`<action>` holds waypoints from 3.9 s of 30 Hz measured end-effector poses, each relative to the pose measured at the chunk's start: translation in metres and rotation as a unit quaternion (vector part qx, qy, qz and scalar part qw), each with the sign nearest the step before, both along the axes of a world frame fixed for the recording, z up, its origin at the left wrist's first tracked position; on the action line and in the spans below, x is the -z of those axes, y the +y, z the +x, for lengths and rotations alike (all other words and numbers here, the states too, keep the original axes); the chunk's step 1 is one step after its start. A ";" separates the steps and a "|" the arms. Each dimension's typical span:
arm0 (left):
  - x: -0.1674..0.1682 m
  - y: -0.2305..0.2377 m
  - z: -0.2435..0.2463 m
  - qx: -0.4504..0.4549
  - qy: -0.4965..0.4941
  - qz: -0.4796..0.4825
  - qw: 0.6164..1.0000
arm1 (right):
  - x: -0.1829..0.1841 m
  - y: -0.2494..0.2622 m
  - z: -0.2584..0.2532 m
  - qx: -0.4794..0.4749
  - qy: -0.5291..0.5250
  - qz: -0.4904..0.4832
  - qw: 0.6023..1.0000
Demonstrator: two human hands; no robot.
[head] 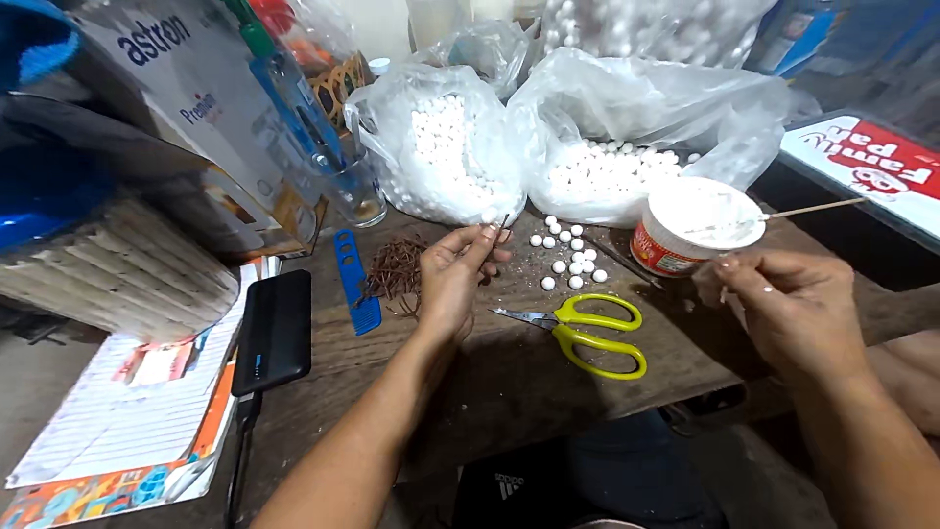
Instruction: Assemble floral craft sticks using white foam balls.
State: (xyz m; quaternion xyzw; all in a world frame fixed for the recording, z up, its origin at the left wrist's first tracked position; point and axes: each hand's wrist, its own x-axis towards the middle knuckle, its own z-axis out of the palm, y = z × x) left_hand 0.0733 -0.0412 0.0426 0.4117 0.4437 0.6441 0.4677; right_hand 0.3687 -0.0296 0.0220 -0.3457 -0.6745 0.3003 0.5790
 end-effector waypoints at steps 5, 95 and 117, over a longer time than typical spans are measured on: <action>-0.006 0.000 0.004 -0.019 -0.057 -0.030 0.998 | 0.005 -0.006 0.016 0.048 0.005 -0.010 0.999; -0.006 -0.006 0.004 0.067 0.019 0.027 0.997 | -0.003 0.002 -0.057 -0.038 -0.215 0.104 0.970; -0.006 -0.007 0.005 0.084 -0.005 0.013 0.996 | -0.002 0.004 -0.056 -0.029 -0.219 0.106 0.969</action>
